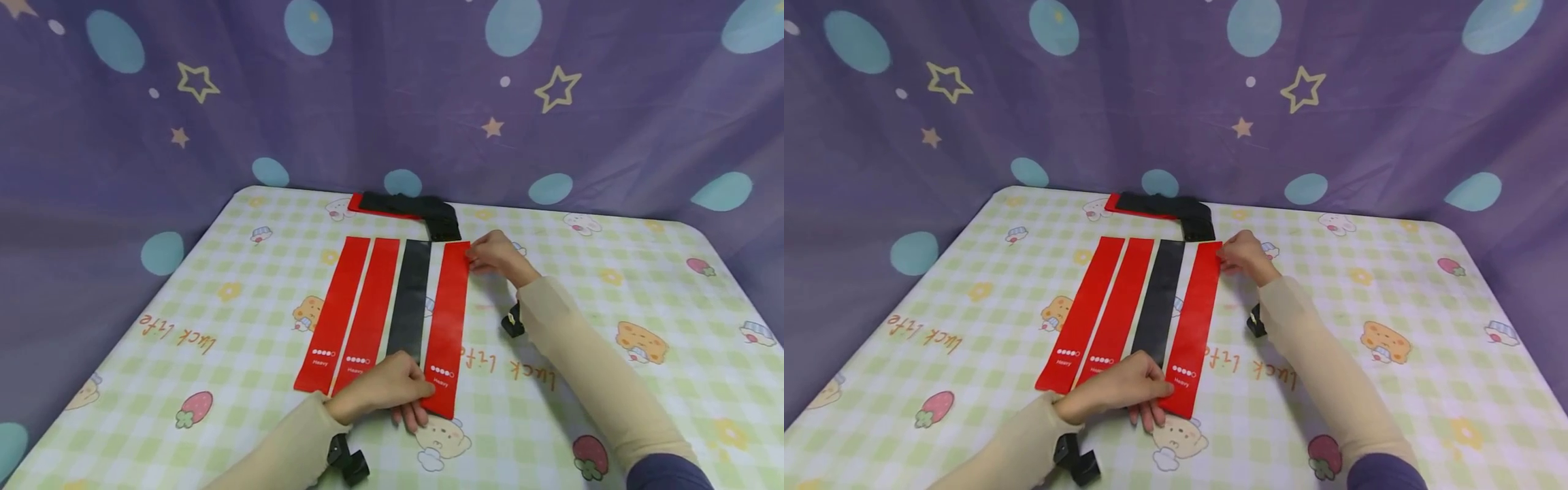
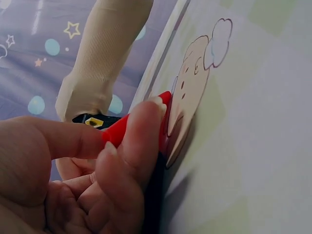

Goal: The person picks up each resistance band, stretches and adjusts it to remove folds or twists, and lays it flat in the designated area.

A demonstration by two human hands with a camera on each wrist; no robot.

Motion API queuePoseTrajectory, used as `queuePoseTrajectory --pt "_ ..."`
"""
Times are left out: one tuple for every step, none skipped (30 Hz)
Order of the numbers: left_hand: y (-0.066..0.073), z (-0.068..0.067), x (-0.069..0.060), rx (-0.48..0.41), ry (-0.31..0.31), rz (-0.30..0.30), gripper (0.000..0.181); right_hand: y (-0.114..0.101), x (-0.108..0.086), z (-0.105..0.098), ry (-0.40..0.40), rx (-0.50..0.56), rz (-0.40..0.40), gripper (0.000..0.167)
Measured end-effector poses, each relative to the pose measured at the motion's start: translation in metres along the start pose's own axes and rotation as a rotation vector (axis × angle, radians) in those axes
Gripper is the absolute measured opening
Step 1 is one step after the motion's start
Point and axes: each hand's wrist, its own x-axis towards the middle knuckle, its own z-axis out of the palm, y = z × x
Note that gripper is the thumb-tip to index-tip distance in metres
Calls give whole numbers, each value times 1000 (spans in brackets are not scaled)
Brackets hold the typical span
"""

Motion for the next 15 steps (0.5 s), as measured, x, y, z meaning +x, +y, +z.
queuePoseTrajectory --pt "0 0 0 5 1 -2 26 0 0 0 1 -12 -6 34" --pt "0 -1 0 9 1 -5 26 0 0 0 2 -16 -14 33" --pt "1 -1 0 14 0 -6 26 1 1 0 5 -18 -21 32" --pt "1 -2 0 16 -3 -9 26 0 1 0 12 -23 -29 31" --pt "1 -2 0 15 -8 -11 26 0 2 1 19 -27 -39 29" --pt "1 -3 1 10 -13 -12 26 0 3 1 28 -33 -45 28" --pt "1 -3 1 2 -19 -13 26 0 4 2 35 -39 -49 27" --pt "1 -4 1 -9 -25 -15 26 0 5 3 42 -41 -50 26" --pt "0 -4 1 -19 -30 -17 26 -1 6 3 49 -45 -48 25" --pt "0 -4 1 -29 -34 -19 26 -1 7 4 54 -50 -47 25" --pt "0 -4 1 -37 -38 -20 26 -2 7 4 58 -54 -46 25" --pt "0 -4 1 -43 -41 -20 27 -2 8 5 64 -64 -40 25" --pt "-1 -4 1 -45 -42 -20 27 -3 9 5 68 -71 -37 25" --pt "-1 -4 1 -41 -43 -18 27 -3 10 5 70 -77 -36 25" --pt "-2 -4 1 -34 -43 -16 27 -3 11 6 68 -81 -35 24"
